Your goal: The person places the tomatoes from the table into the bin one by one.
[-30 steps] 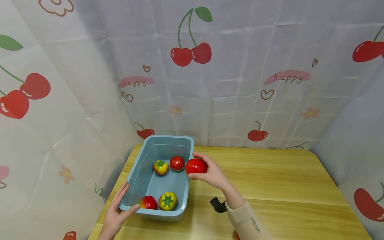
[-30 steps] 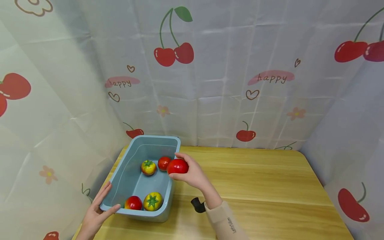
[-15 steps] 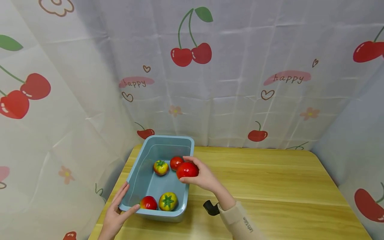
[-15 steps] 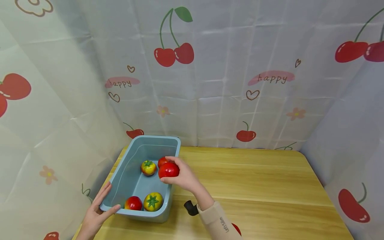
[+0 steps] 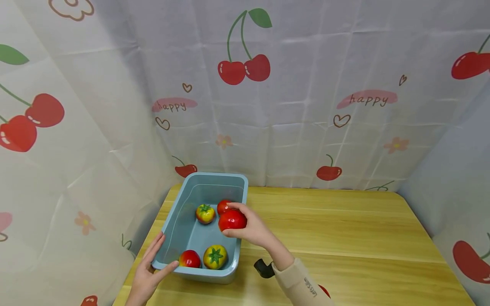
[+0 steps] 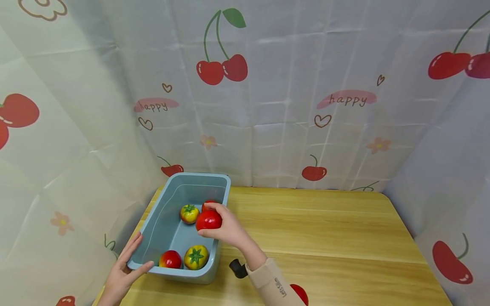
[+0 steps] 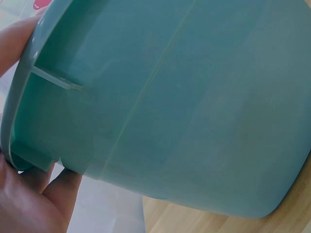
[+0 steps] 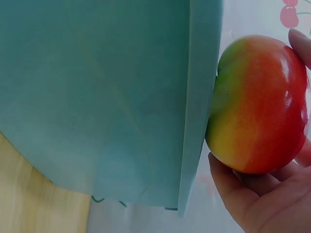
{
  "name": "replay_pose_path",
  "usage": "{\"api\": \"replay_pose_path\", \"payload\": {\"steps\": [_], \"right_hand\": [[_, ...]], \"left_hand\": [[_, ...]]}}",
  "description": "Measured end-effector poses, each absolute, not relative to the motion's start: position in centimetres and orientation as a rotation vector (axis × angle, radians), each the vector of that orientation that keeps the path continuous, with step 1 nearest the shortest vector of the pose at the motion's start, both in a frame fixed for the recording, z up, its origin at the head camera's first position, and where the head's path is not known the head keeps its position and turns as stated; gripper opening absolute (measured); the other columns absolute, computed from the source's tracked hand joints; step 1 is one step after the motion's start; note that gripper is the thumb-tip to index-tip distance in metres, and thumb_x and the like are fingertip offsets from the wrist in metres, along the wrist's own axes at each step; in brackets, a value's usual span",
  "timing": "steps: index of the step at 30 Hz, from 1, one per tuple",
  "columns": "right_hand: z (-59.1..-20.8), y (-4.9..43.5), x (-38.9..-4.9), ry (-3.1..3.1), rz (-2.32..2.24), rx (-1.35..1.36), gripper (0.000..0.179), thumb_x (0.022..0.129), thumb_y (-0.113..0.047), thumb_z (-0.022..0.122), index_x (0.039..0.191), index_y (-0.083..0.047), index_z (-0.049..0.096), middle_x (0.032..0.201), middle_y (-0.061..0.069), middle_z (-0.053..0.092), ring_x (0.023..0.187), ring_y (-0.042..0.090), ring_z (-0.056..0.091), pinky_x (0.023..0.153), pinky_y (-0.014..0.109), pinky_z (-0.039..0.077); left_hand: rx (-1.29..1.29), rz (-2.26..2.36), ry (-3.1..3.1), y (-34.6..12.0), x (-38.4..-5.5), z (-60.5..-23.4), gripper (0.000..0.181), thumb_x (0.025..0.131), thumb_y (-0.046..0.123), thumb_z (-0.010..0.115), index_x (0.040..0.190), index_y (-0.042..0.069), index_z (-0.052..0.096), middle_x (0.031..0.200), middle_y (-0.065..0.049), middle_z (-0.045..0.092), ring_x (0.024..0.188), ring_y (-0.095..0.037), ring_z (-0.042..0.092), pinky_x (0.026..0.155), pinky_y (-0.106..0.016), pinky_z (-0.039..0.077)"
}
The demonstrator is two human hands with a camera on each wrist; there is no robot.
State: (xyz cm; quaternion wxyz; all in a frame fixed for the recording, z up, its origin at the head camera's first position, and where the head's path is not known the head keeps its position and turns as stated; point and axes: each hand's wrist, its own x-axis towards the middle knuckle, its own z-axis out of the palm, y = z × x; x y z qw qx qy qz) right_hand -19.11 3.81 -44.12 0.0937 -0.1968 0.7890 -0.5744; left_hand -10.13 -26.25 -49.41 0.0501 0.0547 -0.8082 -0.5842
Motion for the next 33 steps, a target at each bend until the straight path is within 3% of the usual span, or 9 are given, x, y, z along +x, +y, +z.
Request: {"api": "replay_pose_path", "payload": {"steps": [4, 12, 23, 33], "right_hand": [[-44.2, 3.6, -19.1, 2.336, -1.714, -0.61, 0.067, 0.077, -0.03, 0.077, 0.135, -0.016, 0.046, 0.128, 0.005, 0.049, 0.11, 0.027, 0.048, 0.079, 0.039, 0.051], [-44.2, 3.7, -19.3, 2.357, -1.712, -0.713, 0.068, 0.078, -0.029, 0.078, 0.134, -0.008, 0.046, 0.131, 0.001, 0.051, 0.119, 0.021, 0.046, 0.103, 0.04, 0.035], [-43.4, 4.7, -18.9, 2.386, -1.719, -0.671, 0.067, 0.078, -0.024, 0.078, 0.135, -0.013, 0.046, 0.133, 0.004, 0.05, 0.122, 0.023, 0.045, 0.104, 0.04, 0.034], [-43.3, 6.2, -19.0, 2.374, -1.787, -0.637, 0.068, 0.076, -0.025, 0.08, 0.136, -0.016, 0.047, 0.136, 0.006, 0.048, 0.125, 0.028, 0.043, 0.105, 0.047, 0.032]], "left_hand": [[0.159, -1.775, -2.466, -26.3, -10.1, -49.4, 0.077, 0.081, 0.016, 0.075, 0.146, 0.016, 0.035, 0.154, 0.0, 0.021, 0.131, -0.031, 0.025, 0.086, -0.01, 0.036], [0.179, -1.779, -2.467, -26.2, -10.0, -49.4, 0.077, 0.08, 0.016, 0.075, 0.146, 0.017, 0.036, 0.153, 0.001, 0.021, 0.131, -0.029, 0.025, 0.086, -0.009, 0.036], [0.14, -1.788, -2.445, -26.1, -9.9, -49.3, 0.077, 0.081, 0.012, 0.074, 0.146, 0.016, 0.035, 0.154, -0.001, 0.019, 0.132, -0.029, 0.022, 0.085, -0.005, 0.034], [0.156, -1.783, -2.444, -26.2, -9.9, -49.2, 0.076, 0.08, 0.011, 0.075, 0.146, 0.014, 0.036, 0.154, -0.001, 0.021, 0.133, -0.025, 0.022, 0.086, -0.005, 0.034]]}}
